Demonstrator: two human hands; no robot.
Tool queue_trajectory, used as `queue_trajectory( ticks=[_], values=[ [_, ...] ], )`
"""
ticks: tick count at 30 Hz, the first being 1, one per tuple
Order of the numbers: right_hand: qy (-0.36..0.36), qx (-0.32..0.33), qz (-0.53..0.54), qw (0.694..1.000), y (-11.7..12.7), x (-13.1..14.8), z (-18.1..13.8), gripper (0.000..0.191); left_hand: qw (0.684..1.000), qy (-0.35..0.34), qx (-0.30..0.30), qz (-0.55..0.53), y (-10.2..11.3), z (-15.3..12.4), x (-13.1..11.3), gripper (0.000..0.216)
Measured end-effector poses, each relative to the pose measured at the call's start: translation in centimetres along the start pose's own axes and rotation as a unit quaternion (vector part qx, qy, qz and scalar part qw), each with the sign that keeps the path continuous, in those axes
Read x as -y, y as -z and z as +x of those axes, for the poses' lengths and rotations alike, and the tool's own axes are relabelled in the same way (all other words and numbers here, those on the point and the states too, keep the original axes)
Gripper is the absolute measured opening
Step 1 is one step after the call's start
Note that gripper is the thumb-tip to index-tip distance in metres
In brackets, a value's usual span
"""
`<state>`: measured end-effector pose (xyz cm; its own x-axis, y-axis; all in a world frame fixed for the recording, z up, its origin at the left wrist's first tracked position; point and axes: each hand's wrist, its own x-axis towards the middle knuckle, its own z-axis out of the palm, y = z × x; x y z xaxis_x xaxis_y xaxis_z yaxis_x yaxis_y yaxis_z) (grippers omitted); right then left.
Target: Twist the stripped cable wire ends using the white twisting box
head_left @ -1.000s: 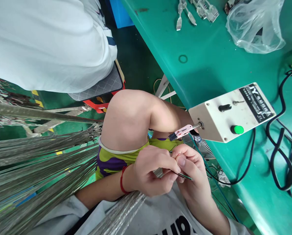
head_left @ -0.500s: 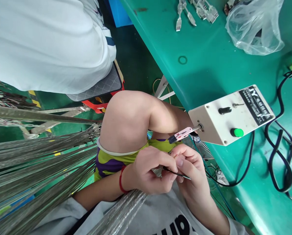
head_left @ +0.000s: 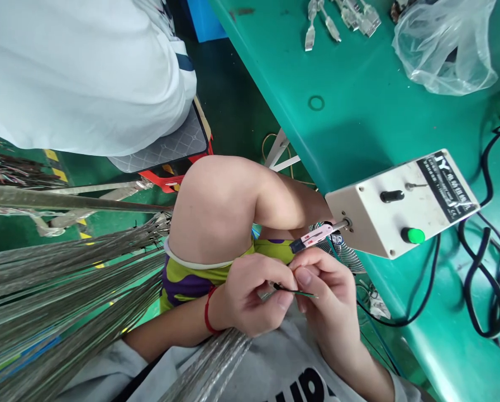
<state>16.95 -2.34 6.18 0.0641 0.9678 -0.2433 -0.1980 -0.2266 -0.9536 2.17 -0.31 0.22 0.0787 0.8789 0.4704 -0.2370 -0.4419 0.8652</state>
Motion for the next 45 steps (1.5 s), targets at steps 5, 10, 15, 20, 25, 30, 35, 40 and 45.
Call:
queue_trajectory(
  ticks=[5, 10, 15, 20, 25, 30, 35, 40, 45],
  values=[
    [0.163, -0.087, -0.176, 0.967, 0.7, 0.0, -2.0, 0.011, 0.999, -0.024, -0.036, -0.019, -0.2, 0.1, 0.0, 0.008],
    [0.22, 0.012, -0.148, 0.964, 0.3, 0.8, -2.0, 0.014, 0.998, -0.052, -0.033, 0.019, -0.3, 0.6, -0.1, 0.009],
    [0.189, -0.006, -0.149, 0.971, -0.7, 1.6, -1.5, 0.007, 0.995, -0.083, -0.033, 0.043, -0.2, 0.7, -0.1, 0.009],
    [0.232, 0.007, -0.173, 0.957, -0.7, 1.8, -0.9, 0.015, 0.994, -0.082, -0.013, 0.074, 0.3, 0.7, -0.2, 0.012],
    [0.211, -0.007, -0.152, 0.966, -0.6, 1.6, -0.9, 0.008, 0.996, -0.063, -0.018, 0.058, 0.5, 0.5, -0.3, 0.01],
    [0.196, -0.017, -0.127, 0.972, -0.8, 1.1, -0.7, 0.006, 0.998, -0.035, -0.043, 0.024, 0.5, 0.1, -0.1, 0.009],
    [0.158, -0.019, -0.111, 0.981, -0.4, 0.6, -1.0, 0.004, 0.998, -0.025, -0.06, 0.012, 0.6, -0.1, 0.1, 0.008],
    [0.081, -0.037, -0.031, 0.996, 0.0, -0.5, -0.6, 0.009, 0.998, -0.01, -0.057, 0.03, 1.0, 0.5, 0.3, 0.006],
    [0.066, -0.079, 0.064, 0.993, -0.3, -1.6, 1.8, 0.049, 0.997, -0.01, -0.07, 0.028, 1.5, 1.1, 0.9, 0.008]
  ],
)
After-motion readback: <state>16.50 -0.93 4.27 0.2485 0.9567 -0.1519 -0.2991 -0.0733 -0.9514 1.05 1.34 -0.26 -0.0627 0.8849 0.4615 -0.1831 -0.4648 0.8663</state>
